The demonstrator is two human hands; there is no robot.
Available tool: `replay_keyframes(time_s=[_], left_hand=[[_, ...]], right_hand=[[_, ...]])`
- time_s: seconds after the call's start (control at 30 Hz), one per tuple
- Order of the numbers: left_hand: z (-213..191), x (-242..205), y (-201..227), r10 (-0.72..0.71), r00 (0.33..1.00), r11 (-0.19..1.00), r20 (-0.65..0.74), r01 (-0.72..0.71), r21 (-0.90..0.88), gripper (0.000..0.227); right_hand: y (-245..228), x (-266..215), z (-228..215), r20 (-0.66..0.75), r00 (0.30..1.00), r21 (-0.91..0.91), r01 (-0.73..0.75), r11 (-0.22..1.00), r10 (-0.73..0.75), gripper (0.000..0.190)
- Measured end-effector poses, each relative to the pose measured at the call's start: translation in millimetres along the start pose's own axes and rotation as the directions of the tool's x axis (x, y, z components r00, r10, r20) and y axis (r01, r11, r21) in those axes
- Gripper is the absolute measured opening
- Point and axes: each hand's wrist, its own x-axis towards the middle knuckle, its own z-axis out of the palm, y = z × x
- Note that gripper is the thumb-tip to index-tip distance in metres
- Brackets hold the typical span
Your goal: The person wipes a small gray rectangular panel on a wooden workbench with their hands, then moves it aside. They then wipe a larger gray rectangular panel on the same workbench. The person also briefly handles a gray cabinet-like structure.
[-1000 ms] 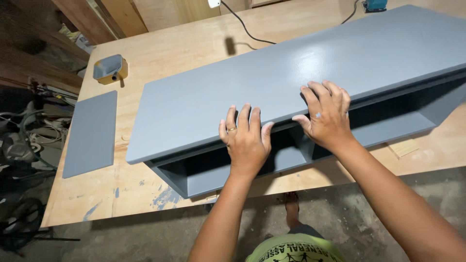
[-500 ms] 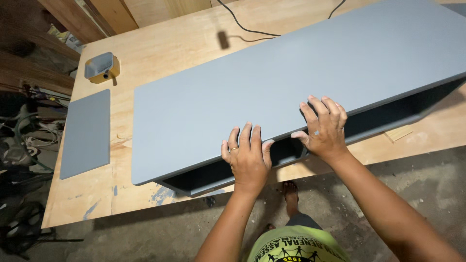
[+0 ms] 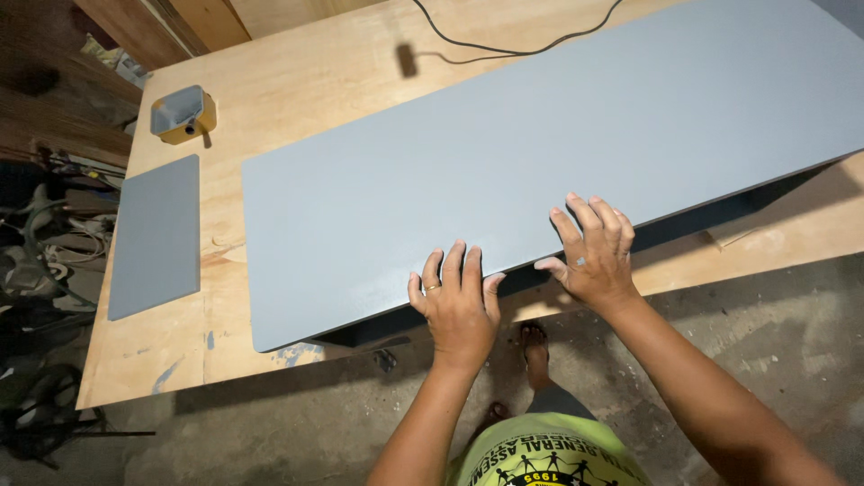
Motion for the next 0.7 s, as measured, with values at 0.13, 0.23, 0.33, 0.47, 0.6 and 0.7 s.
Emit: replay_keyframes(time_s=[0.13, 0.23, 0.33, 0.47, 0.6, 0.7], left_hand=[[-1, -1, 1, -0.011, 1.0, 1.0, 0.003, 0.011, 0.003, 0.046], [-4, 2, -1, -0.011, 1.0, 1.0, 0.019, 0.011, -0.012, 0.048], [-10, 4, -2, 0.011, 0.998, 1.0, 0.06, -0.009, -0.029, 0.048], [-24, 3, 2, 0.018, 0.992, 0.999, 0.121, -0.014, -0.033, 0.04], [-42, -5, 13, 0.024, 0.986, 0.998, 0.167, -0.016, -0.053, 0.042], [-48, -7, 25, 0.04, 0.979, 0.989, 0.199, -0.01, -0.147, 0.044]], right_hand=[[-3, 6, -8, 0.012, 1.0, 0.008, -0.011, 1.0, 0.011, 0.081], [-6, 8, -12, 0.004, 1.0, 0.021, -0.031, 0.999, 0.031, 0.081], [-12, 3, -22, 0.082, 0.989, 0.056, -0.127, 0.99, 0.122, 0.077], [-24, -2, -40, 0.14, 0.967, 0.126, -0.23, 0.965, 0.212, 0.059], [-36, -3, -61, 0.184, 0.953, 0.176, -0.273, 0.946, 0.241, 0.05], [-39, -1, -79, 0.222, 0.953, 0.212, -0.254, 0.943, 0.207, 0.049]])
